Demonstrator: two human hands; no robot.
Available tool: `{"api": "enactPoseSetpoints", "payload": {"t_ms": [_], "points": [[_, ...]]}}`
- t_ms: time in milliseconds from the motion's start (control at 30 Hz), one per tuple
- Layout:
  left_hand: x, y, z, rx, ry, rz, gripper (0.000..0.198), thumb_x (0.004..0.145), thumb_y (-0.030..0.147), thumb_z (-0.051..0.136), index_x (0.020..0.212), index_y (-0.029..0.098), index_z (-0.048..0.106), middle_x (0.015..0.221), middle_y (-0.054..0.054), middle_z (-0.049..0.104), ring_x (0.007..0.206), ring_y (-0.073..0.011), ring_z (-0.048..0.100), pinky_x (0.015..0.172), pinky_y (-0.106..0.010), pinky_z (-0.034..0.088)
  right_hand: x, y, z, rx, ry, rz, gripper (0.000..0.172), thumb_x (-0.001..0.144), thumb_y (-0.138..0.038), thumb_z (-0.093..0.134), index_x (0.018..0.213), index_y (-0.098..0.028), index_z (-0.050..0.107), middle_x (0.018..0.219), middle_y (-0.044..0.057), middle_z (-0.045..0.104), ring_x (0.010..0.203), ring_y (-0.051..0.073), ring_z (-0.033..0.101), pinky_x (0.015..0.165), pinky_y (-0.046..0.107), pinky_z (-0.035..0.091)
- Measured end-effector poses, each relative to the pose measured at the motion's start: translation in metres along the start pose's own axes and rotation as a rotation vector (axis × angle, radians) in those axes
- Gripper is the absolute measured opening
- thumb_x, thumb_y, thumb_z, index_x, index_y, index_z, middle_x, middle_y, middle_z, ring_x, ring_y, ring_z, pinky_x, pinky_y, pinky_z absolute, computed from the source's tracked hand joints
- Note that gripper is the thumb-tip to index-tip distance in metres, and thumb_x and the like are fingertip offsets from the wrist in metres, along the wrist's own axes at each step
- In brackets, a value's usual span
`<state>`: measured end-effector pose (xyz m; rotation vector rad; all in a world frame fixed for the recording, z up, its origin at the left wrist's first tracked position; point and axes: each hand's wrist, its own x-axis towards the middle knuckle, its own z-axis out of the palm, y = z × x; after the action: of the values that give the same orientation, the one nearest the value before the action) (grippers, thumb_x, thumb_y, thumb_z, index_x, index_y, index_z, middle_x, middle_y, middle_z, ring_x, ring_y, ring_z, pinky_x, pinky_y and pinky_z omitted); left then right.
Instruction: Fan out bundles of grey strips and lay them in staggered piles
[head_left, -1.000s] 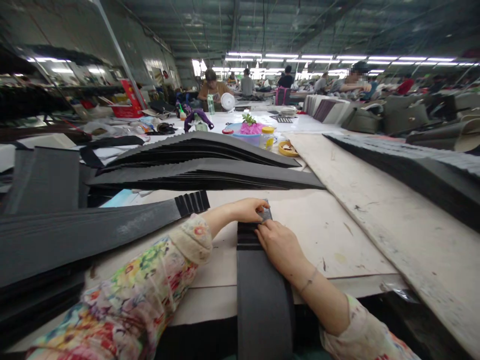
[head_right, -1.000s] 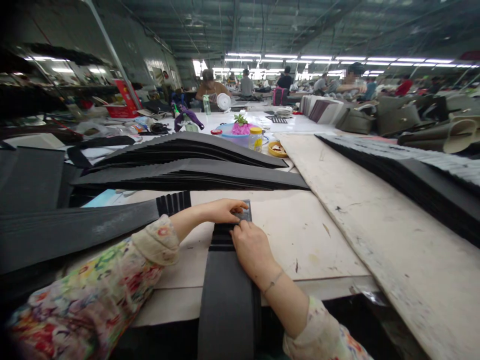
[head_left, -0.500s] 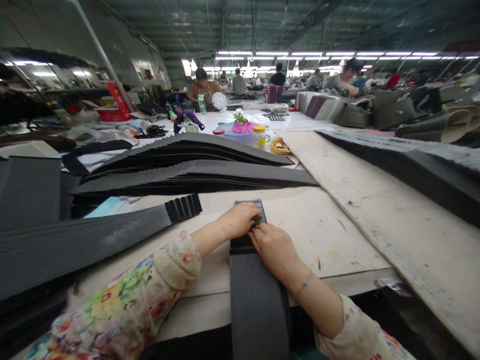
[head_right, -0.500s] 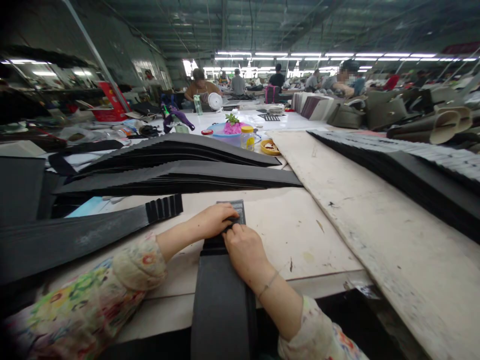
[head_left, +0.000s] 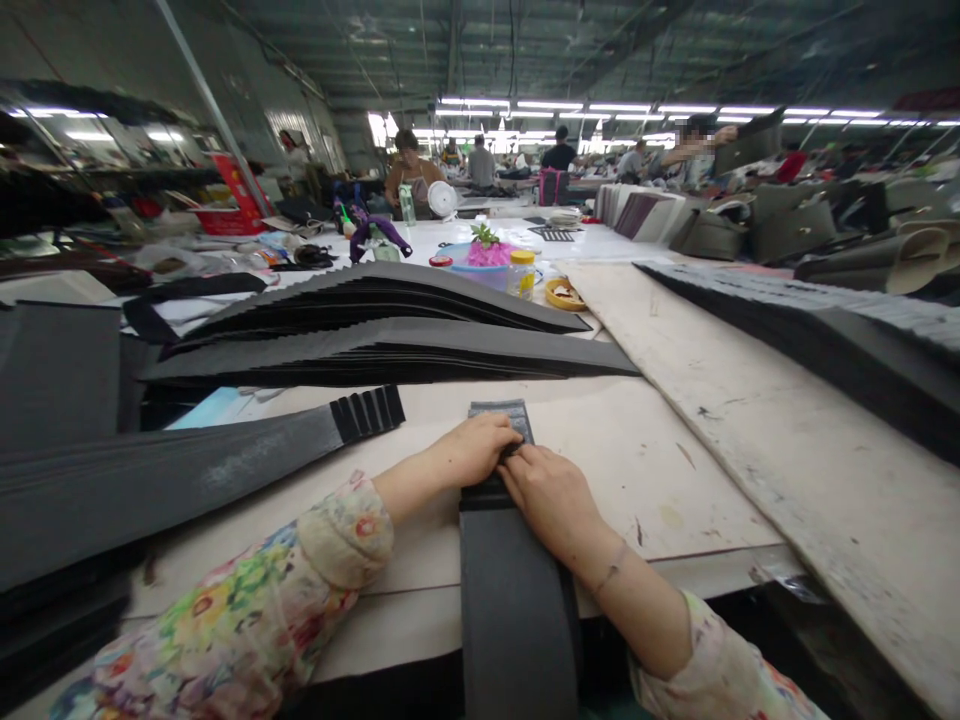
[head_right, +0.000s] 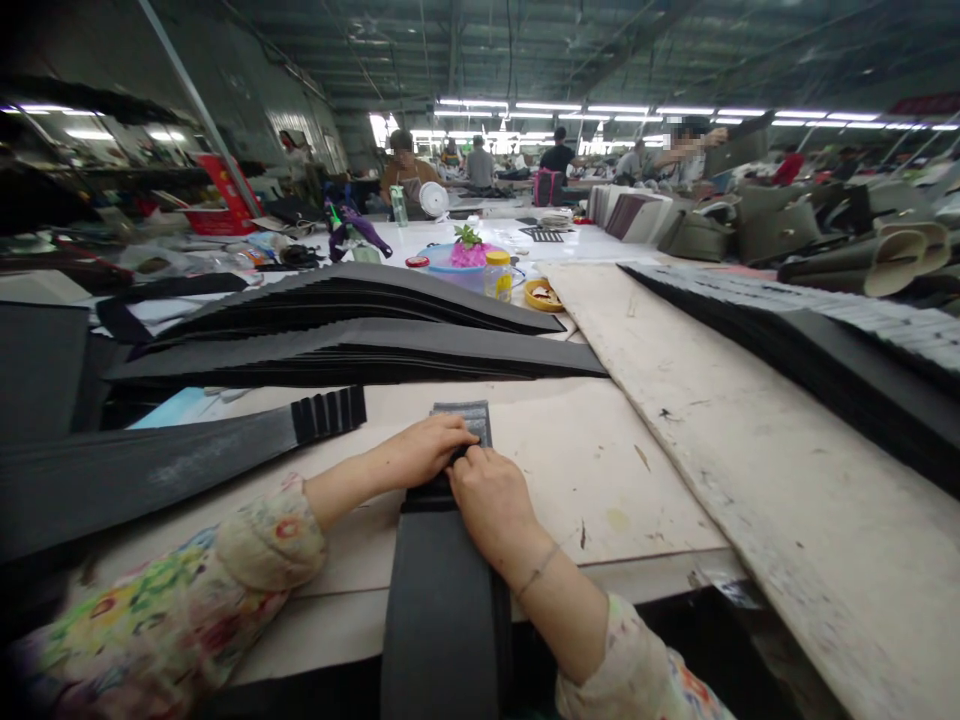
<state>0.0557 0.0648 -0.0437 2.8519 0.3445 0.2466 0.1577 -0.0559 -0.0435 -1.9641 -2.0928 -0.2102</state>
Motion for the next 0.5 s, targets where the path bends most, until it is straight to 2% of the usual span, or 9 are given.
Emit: {"api": "enactPoseSetpoints", "payload": {"t_ms": [200, 300, 500], "points": [[-0.024, -0.020, -0.002, -0.188, 0.104, -0.124, 0.025, 0.079, 0.027, 0.056, 0.103, 0.016, 0.059, 0.098, -0.006, 0.058, 0.095, -0.0174, 0.051, 0.087, -0.030, 0.040, 0.007, 0.006, -0.005, 0.012, -0.009, -0.005, 0.020, 0.088, -0.027, 0.042, 0.079, -0.018, 0.058, 0.078, 0.005, 0.060, 0.074, 0.018, 0.055, 0.064, 0.028, 0.041], [-0.032, -0.023, -0.001, -0.233, 0.139, -0.205, 0.028, 0.076, 0.028, 0.061, 0.100, 0.015, 0.058, 0.095, -0.006, 0.057, 0.093, -0.0177, 0.051, 0.085, -0.030, 0.041, 0.014, 0.009, -0.004, 0.032, -0.010, -0.026, 0.016, 0.086, -0.029, 0.046, 0.089, -0.017, 0.057, 0.084, 0.006, 0.060, 0.080, 0.019, 0.054, 0.068, 0.030, 0.042], [-0.034, -0.024, 0.005, -0.305, 0.202, -0.243, 0.027, 0.073, 0.028, 0.065, 0.093, 0.014, 0.056, 0.092, -0.005, 0.057, 0.088, -0.0177, 0.052, 0.081, -0.030, 0.042, 0.028, 0.016, 0.004, 0.080, -0.031, -0.093, 0.028, 0.084, -0.034, 0.050, 0.105, -0.016, 0.055, 0.096, 0.009, 0.057, 0.093, 0.022, 0.051, 0.079, 0.034, 0.041]]}}
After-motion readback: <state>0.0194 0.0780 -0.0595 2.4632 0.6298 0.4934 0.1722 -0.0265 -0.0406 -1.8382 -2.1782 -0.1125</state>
